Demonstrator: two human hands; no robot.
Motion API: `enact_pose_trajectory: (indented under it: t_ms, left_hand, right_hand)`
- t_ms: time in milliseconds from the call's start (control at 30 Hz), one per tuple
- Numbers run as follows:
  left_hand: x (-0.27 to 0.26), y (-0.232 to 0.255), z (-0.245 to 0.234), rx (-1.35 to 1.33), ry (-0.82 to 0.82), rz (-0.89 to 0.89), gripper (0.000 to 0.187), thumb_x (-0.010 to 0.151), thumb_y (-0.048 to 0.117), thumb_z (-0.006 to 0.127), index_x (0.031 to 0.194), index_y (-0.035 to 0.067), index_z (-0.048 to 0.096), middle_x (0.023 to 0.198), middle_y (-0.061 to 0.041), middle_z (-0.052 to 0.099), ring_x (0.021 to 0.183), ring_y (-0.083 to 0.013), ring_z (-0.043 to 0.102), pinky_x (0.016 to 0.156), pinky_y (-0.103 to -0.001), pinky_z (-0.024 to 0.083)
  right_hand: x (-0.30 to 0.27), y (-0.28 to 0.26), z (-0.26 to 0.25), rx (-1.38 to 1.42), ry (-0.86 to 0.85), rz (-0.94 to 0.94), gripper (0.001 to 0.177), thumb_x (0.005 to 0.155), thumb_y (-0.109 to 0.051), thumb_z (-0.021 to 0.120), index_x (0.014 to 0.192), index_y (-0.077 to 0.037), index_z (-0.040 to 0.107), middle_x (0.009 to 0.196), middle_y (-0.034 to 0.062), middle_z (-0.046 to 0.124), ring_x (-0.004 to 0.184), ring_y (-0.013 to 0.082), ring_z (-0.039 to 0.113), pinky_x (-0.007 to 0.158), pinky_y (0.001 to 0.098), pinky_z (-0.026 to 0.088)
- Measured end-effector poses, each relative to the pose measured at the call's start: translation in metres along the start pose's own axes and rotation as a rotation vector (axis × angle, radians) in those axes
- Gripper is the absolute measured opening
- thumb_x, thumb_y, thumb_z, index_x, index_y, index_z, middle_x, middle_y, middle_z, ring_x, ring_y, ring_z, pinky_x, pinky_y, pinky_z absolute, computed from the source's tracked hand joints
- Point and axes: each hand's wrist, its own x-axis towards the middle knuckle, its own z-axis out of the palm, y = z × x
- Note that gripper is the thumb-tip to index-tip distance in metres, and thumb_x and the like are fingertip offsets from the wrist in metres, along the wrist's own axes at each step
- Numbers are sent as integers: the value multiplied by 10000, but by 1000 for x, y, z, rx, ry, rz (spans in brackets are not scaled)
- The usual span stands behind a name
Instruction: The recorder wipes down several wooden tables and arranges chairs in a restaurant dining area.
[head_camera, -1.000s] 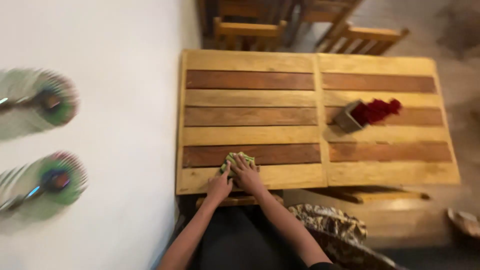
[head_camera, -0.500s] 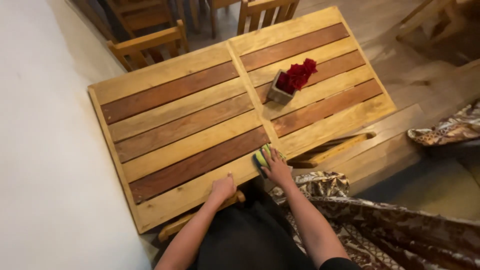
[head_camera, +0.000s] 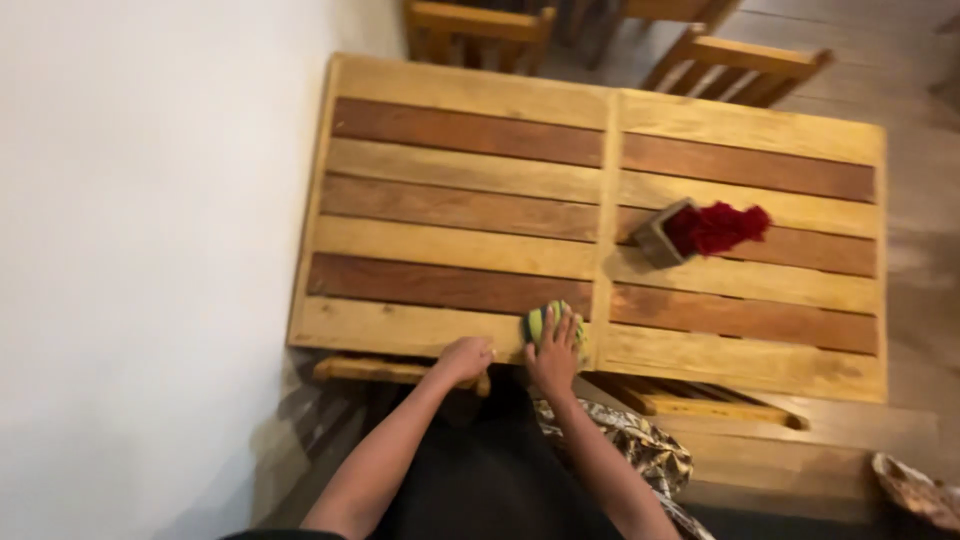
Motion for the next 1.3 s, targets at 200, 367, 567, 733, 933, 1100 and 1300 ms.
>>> enact_pose_trajectory:
  t_ms: [200, 367, 567, 733, 933, 1100, 1300]
  left_hand:
    - [-70, -61, -44, -91, 389, 38, 446, 936, 311, 628, 1347, 138, 629, 1081, -192, 726, 1011, -406, 666, 855, -531, 533]
    - [-102, -95, -83, -237, 247, -117, 446, 976, 350, 594, 1378, 158, 601, 1041, -157, 758, 969, -365, 694, 860, -496, 551]
    - [-86, -130, -79, -144, 347, 77, 402, 949, 347, 628, 1307, 172, 676, 1072, -175, 749, 1009, -390, 687, 883, -497, 543]
    - [-49, -91, -75, -74, 174, 264, 374, 940, 343, 628, 1276, 193, 690, 1109, -172, 740, 1015, -385, 690, 867, -488, 553]
    - [-3, -4, -48, 1, -125, 483, 367, 924, 322, 651, 1267, 193, 662, 1037, -150, 758, 916, -337, 735, 808, -462, 575]
    - [-11, 67, -39, -67, -154, 718, 325, 922, 223, 658, 1238, 160, 701, 1021, -160, 764, 893, -330, 739, 785, -429, 586]
    - [-20, 95, 16, -77, -273, 693, 345, 916, 212, 682, 1242, 99, 692, 991, -170, 762, 872, -307, 747, 800, -390, 588]
  right_hand:
    - [40, -73, 27, -10, -134, -206, 984, 769, -326, 740, 1613, -165, 260, 1682, 221, 166, 1554, 467, 101, 1193, 650, 217]
    - [49, -151, 68, 39, -375, -333, 1005, 750, -300, 765, 1620, -247, 265, 1700, 174, 144, 1558, 434, 102, 1188, 657, 207]
    - [43, -180, 90, 192, -315, -399, 753, 777, -290, 772, 1479, -235, 506, 1633, 148, 321, 1505, 455, 238, 1183, 664, 272]
    - [8, -137, 41, 129, -494, -87, 655, 800, -118, 699, 1429, -266, 596, 1641, 81, 376, 1533, 392, 285, 1085, 685, 294]
    - [-60, -33, 53, 362, -201, 206, 669, 731, -58, 688, 1380, -216, 636, 1581, 122, 436, 1472, 408, 357, 1149, 513, 340]
    - [-95, -1, 47, 728, -23, 258, 516, 821, -102, 683, 1336, -134, 673, 1368, 132, 683, 1235, 350, 668, 1057, 413, 522]
    - [-168, 46, 64, 1551, 89, 808, 392, 962, -123, 566, 1338, -92, 672, 1178, 51, 735, 1035, 163, 683, 935, 349, 548]
